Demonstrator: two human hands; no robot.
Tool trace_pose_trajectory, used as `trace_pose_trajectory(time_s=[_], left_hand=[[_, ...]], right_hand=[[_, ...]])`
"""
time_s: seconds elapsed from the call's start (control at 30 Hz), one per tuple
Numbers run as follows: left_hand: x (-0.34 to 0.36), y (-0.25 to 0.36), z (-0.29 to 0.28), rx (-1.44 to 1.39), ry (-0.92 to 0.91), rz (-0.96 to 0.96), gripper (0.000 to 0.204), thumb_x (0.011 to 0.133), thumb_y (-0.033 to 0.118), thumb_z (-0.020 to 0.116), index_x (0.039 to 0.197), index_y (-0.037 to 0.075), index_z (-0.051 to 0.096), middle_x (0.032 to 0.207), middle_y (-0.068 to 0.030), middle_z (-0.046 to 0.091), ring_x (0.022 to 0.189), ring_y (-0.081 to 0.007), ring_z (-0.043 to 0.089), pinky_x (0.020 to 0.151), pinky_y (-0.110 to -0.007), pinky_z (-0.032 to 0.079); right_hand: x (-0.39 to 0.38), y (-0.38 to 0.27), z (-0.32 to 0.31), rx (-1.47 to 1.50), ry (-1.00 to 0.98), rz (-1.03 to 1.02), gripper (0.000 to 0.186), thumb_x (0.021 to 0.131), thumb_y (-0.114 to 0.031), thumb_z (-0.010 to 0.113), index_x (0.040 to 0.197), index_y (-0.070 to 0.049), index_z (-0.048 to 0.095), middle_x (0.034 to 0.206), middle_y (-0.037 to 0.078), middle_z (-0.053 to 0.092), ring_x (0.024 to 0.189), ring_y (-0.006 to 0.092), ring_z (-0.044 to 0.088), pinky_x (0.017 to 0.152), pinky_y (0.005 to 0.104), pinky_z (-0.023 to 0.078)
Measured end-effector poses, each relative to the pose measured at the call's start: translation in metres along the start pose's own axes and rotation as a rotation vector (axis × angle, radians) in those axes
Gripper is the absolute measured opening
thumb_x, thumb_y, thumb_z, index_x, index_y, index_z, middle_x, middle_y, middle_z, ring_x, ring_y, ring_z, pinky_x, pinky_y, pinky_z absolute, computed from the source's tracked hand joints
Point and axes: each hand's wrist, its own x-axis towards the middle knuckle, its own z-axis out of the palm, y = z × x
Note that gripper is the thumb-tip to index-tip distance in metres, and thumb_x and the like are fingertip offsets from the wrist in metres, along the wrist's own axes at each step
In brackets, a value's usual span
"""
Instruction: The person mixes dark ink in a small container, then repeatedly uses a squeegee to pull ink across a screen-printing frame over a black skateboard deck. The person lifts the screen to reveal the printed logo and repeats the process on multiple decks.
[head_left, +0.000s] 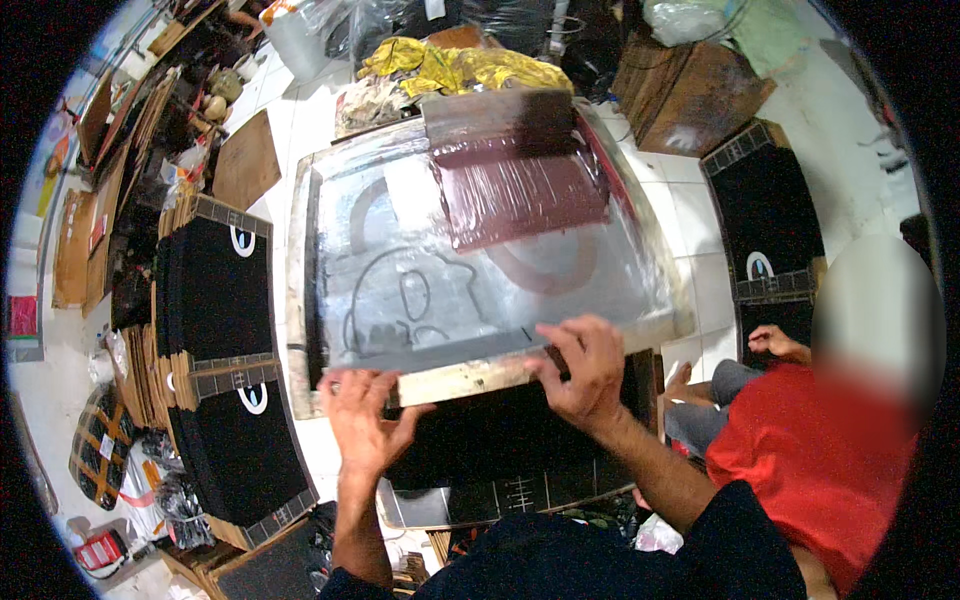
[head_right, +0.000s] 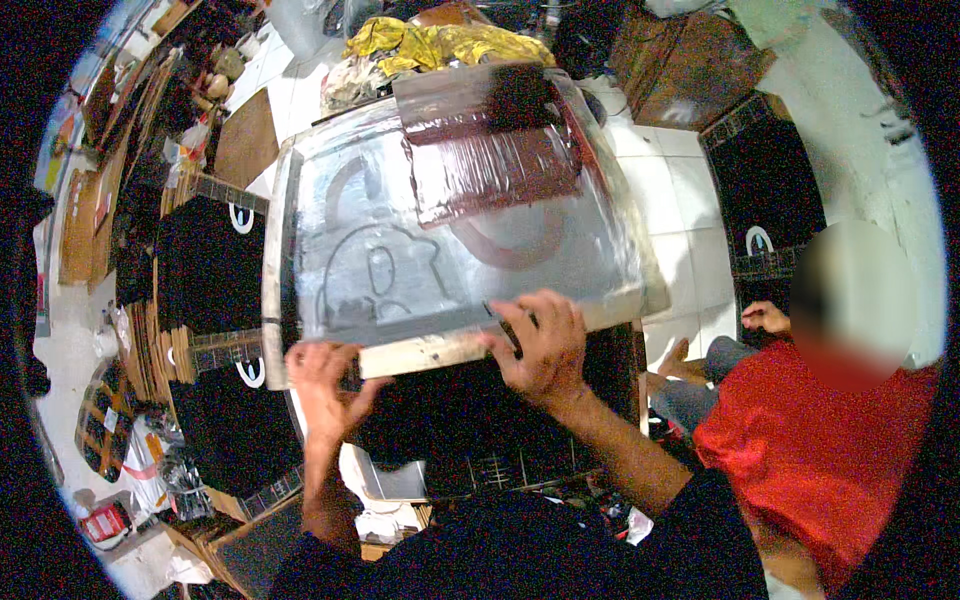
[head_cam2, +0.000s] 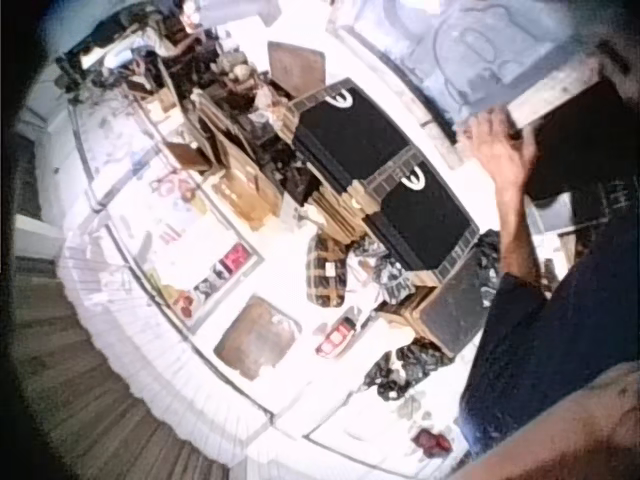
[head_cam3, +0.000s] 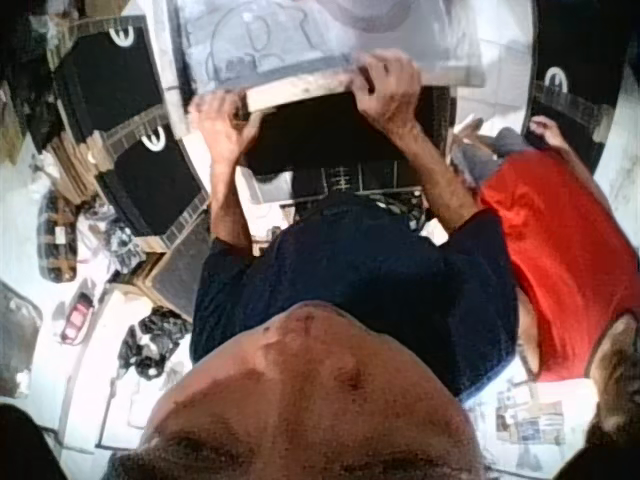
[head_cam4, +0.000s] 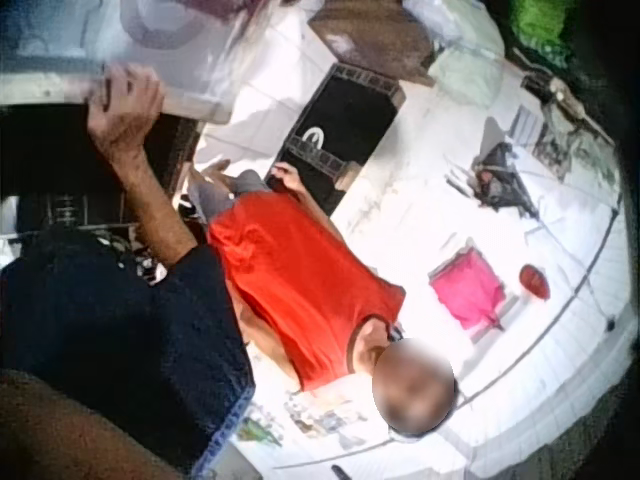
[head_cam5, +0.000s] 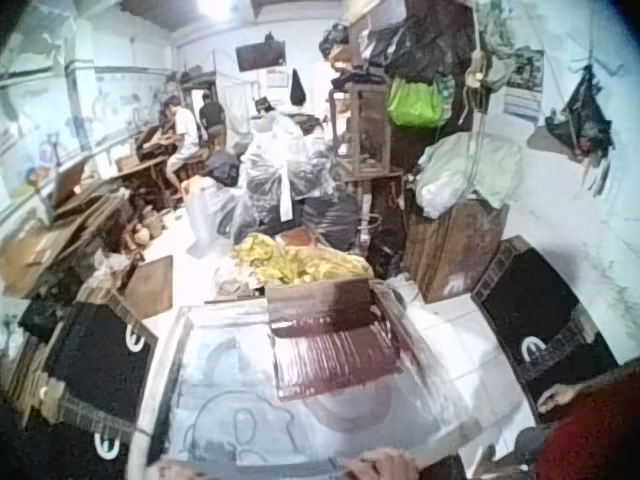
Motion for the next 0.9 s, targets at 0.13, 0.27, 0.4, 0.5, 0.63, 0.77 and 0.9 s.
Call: trace_pose_trajectory(time_s=[0.13,0.27,0.4,0.5,0.63,0.77,0.9], left_hand=[[0.015,0.004,-0.064,0.128,0.114,-0.065,0.062,0.075,0.039,0.088,0.123,0.006,0.07,0.119,-0.0148,0.069,0.117,-0.0355,0.06,0.11,-0.056,0.036],[-0.05,-0.076,-0.034,0.132,0.707,-0.275,0.066,0.088,0.012,0.08,0.146,-0.001,0.051,0.147,-0.0219,0.055,0.139,-0.0361,0.05,0.119,-0.052,0.034],[-0.237,-0.176,0.093,-0.086,0.065,-0.942,0.048,0.099,0.023,0.066,0.137,-0.004,0.059,0.132,-0.0282,0.064,0.125,-0.0426,0.06,0.111,-0.047,0.044],[-0.41,-0.173,0.175,-0.095,-0.869,-0.866,0.041,0.098,0.034,0.058,0.105,-0.002,0.075,0.108,-0.0268,0.073,0.104,-0.0456,0.07,0.093,-0.052,0.054],[-0.541,-0.083,0.239,-0.931,-0.235,-1.57,0.029,0.097,0.02,0.058,0.08,-0.001,0.067,0.073,-0.0153,0.062,0.064,-0.0257,0.056,0.059,-0.043,0.044],[-0.548,-0.032,0.248,-1.354,0.294,-1.403,0.031,0.103,0.024,0.053,0.086,0.001,0.065,0.069,-0.0063,0.054,0.06,-0.0181,0.049,0.054,-0.036,0.042],[-0.541,-0.028,0.235,-0.178,0.013,-0.956,0.031,0.104,0.019,0.058,0.127,0.0,0.067,0.104,-0.015,0.067,0.096,-0.0262,0.064,0.075,-0.039,0.054]], right_hand=[[0.076,-0.02,-0.048,-0.173,0.259,-0.089,0.039,0.094,-0.044,0.069,0.115,-0.011,0.069,0.107,0.013,0.063,0.103,0.0357,0.06,0.085,0.0498,0.047],[0.183,-0.034,-0.093,-0.103,0.479,-0.175,0.036,0.093,-0.046,0.07,0.102,-0.01,0.071,0.097,0.013,0.069,0.095,0.0349,0.065,0.082,0.048,0.052],[0.251,-0.055,-0.134,-0.253,0.319,0.047,0.046,0.1,-0.056,0.056,0.11,-0.016,0.075,0.099,0.01,0.073,0.097,0.031,0.069,0.085,0.0446,0.052],[0.304,-0.059,-0.148,-0.277,0.242,0.151,0.058,0.097,-0.068,0.049,0.113,-0.018,0.075,0.102,0.008,0.077,0.098,0.0312,0.071,0.086,0.0436,0.052],[0.356,-0.041,-0.161,-0.22,0.125,0.126,0.061,0.096,-0.067,0.05,0.114,-0.014,0.077,0.099,0.009,0.076,0.097,0.0281,0.07,0.09,0.0405,0.05],[0.39,-0.029,-0.167,-0.248,0.122,0.047,0.062,0.096,-0.065,0.051,0.115,-0.012,0.077,0.099,0.01,0.074,0.094,0.0269,0.068,0.092,0.0385,0.048],[0.404,-0.036,-0.173,-0.244,0.106,-0.024,0.058,0.097,-0.063,0.05,0.113,-0.014,0.077,0.097,0.014,0.075,0.091,0.031,0.07,0.091,0.0425,0.051]])
